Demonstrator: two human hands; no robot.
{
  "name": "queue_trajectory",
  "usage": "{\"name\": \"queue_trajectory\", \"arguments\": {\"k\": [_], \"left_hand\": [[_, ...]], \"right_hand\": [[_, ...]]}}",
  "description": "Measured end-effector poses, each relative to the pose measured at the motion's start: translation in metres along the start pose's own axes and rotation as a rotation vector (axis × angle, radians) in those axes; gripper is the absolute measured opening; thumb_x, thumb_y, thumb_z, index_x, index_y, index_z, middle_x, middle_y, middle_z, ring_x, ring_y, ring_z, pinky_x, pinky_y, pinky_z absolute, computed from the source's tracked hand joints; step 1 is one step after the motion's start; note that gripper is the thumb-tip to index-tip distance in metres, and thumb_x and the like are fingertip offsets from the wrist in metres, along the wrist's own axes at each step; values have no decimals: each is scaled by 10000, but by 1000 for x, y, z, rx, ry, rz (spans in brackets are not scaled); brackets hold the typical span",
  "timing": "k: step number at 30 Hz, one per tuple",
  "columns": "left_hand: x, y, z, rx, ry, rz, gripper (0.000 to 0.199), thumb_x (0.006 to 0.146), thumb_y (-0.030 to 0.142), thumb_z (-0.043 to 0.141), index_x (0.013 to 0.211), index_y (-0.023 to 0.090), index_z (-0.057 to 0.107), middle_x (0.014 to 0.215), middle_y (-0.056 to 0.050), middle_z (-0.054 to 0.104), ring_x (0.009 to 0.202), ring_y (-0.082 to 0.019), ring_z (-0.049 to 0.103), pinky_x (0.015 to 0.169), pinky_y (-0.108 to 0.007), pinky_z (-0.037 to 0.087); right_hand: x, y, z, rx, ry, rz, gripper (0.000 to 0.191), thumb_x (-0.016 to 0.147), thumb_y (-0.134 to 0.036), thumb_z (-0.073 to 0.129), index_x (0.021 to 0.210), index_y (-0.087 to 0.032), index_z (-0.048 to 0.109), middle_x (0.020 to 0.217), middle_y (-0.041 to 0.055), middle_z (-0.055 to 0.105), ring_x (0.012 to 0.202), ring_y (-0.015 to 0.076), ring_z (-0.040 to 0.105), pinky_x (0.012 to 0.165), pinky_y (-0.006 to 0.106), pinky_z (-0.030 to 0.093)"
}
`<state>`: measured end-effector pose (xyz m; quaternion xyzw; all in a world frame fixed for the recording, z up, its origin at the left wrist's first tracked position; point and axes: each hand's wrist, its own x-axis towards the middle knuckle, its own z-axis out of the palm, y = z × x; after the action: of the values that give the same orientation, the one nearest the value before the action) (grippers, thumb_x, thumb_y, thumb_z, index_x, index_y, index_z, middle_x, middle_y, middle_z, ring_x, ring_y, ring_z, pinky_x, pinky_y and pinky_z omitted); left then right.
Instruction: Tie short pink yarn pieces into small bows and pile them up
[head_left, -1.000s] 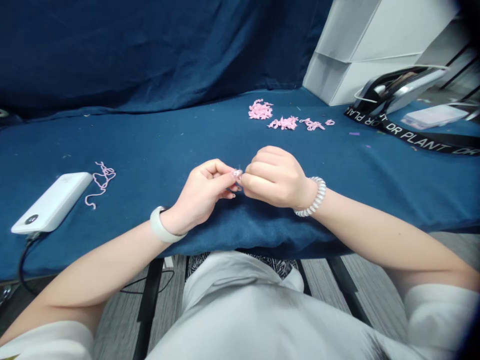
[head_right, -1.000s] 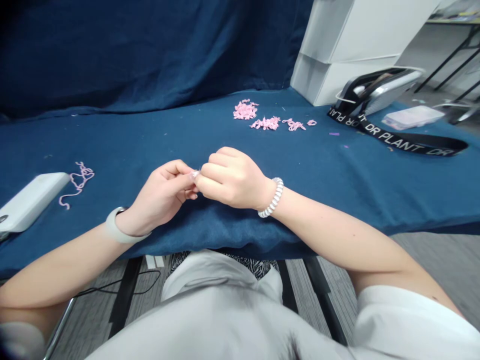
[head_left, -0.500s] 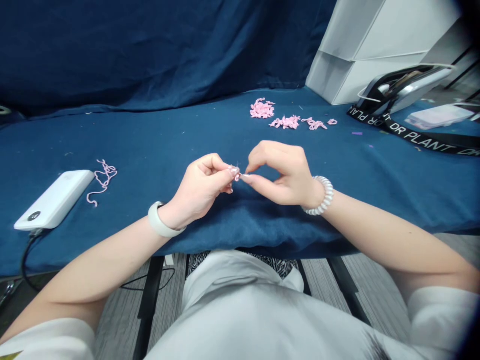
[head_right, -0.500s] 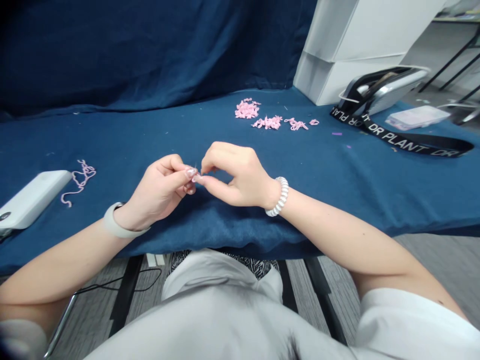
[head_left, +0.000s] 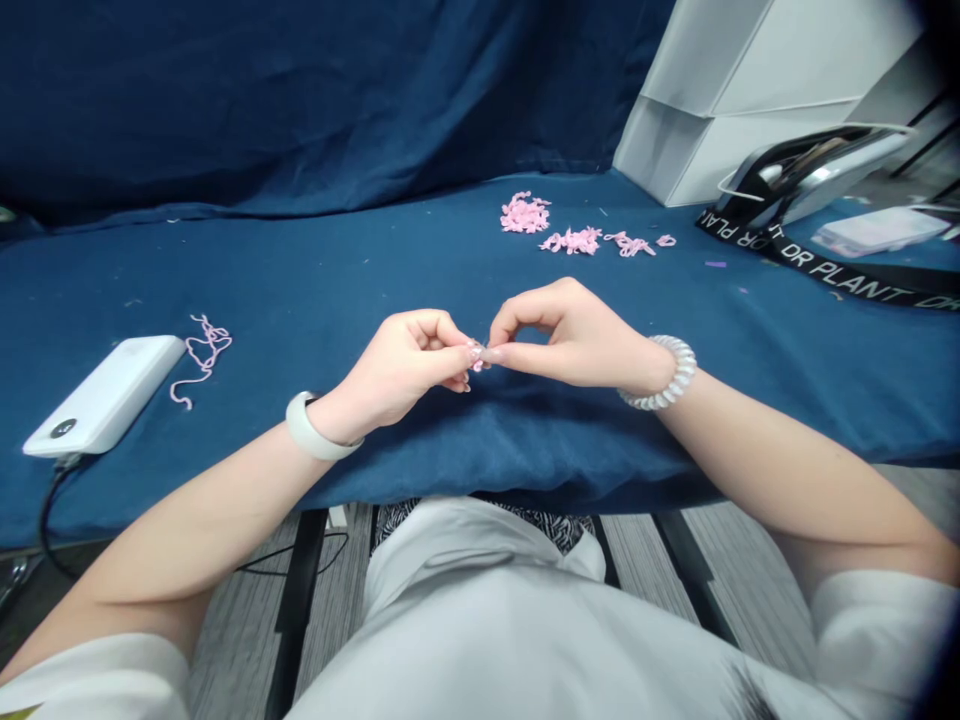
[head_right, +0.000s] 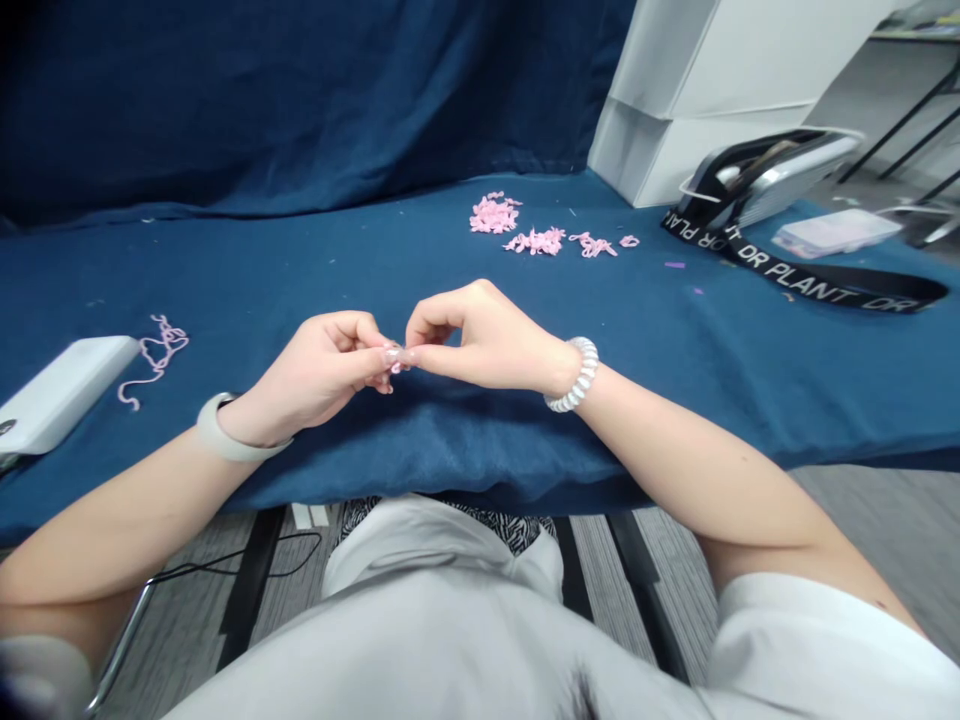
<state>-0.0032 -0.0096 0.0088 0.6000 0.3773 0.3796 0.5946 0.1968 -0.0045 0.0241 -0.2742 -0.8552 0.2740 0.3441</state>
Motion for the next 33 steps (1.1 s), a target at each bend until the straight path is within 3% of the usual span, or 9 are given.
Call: {"name": "queue_trajectory", "arguments": {"k": [22, 29, 33], "left_hand": [[4, 1, -3, -8, -62, -202, 173, 696, 197, 729, 680, 93, 592, 606, -58, 644, 543, -121, 635, 553, -211, 557], [3, 7, -3, -7, -112, -269, 175, 714, 212, 680, 656, 92, 566, 642, -63, 648, 548, -129, 637, 558, -230, 559], [4, 8, -4, -58, -118, -351, 182, 723, 262, 612, 745, 138, 481, 651, -90, 665, 547, -183, 654, 520, -264, 542]], "right_hand": [[-1, 0, 7, -67, -36, 186, 150, 743, -253, 655, 732, -104, 660, 694, 24, 659, 651, 108, 598, 627, 226, 431], [-1, -2, 6, -255, -237, 51, 147, 836, -241, 554, 882, -107, 593, 817, 42, 637, 706, 110, 551, 657, 236, 396], [-2, -5, 9, -370, -393, 31, 117, 865, -209, 482, 908, -119, 543, 882, 60, 617, 697, 125, 521, 647, 261, 373]]}}
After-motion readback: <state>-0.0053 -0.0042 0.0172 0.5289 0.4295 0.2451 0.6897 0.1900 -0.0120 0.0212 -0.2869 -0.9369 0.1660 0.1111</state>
